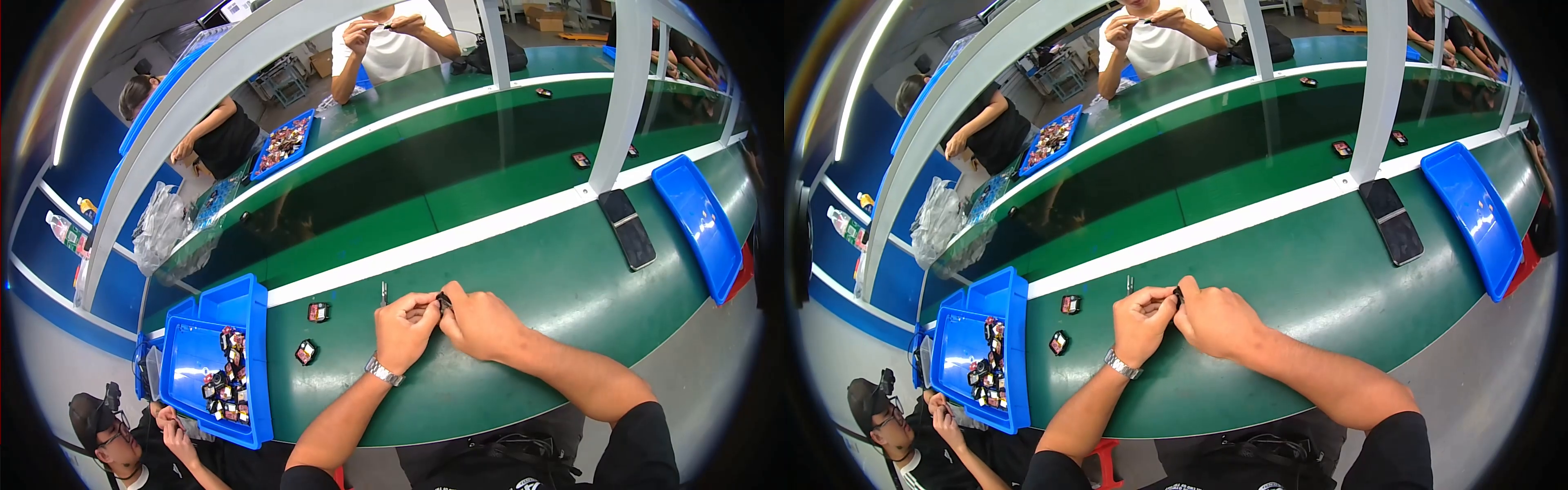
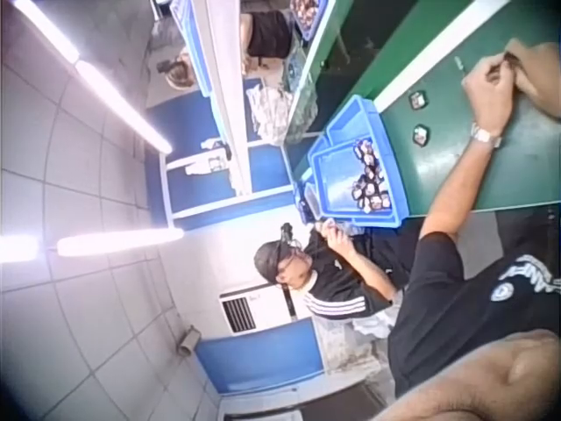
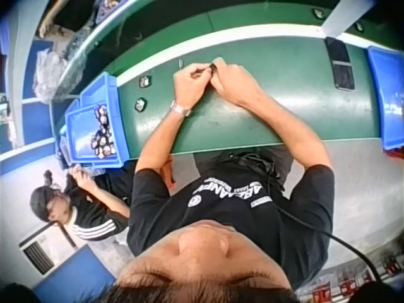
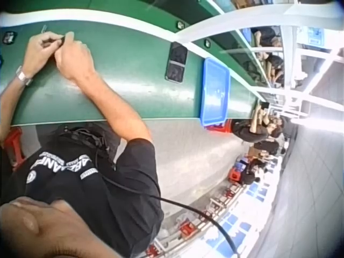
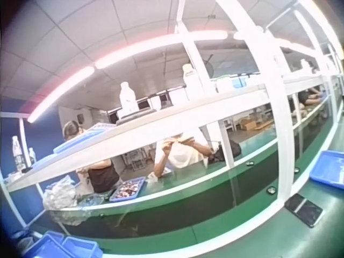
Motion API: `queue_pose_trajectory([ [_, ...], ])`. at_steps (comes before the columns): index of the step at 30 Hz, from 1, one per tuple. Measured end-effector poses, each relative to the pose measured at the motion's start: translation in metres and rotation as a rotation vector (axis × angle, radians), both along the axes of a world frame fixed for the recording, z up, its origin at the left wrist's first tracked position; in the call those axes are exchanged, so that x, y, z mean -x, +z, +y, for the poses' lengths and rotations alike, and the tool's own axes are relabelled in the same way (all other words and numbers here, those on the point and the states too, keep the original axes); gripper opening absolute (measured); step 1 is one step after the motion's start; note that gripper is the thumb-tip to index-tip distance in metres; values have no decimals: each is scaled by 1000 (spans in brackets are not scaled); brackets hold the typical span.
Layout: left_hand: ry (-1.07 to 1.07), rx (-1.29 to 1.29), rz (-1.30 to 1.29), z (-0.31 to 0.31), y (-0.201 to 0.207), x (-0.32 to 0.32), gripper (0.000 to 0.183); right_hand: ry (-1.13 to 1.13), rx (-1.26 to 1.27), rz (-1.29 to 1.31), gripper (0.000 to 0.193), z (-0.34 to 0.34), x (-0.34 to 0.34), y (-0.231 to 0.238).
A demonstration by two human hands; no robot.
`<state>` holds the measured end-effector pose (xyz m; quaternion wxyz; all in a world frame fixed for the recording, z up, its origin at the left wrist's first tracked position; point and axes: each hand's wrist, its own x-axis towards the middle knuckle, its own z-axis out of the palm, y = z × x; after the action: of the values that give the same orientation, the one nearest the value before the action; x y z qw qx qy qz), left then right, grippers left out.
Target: Assembling small electronic components or watches at a factory assembly line workstation.
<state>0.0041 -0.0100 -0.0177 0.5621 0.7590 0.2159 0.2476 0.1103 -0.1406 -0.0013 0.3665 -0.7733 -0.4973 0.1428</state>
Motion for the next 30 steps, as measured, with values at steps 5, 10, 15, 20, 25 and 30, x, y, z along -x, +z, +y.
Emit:
queue_pose_trajectory([
  [5, -20, -45, 9, -5, 4, 1, 17, -6, 3, 23, 24, 0, -2, 0],
  [10, 28, -123, 10, -7, 6, 0, 15, 0, 18, 49, 25, 1, -1, 3],
  [15, 51, -139, 26, -5, 6, 2, 14, 34, 9, 61, 26, 1, 1, 4],
  [20, -5, -35, 4, 0, -2, 1, 15, 15, 11, 49, 26, 2, -1, 0],
  [25, 8, -71, 30, 1, -1, 3, 15, 26, 31, 45, 27, 3, 1, 1],
  [30, 65, -89, -34, 0, -3, 2, 14, 63, 20, 22, 26, 3, 4, 4],
])
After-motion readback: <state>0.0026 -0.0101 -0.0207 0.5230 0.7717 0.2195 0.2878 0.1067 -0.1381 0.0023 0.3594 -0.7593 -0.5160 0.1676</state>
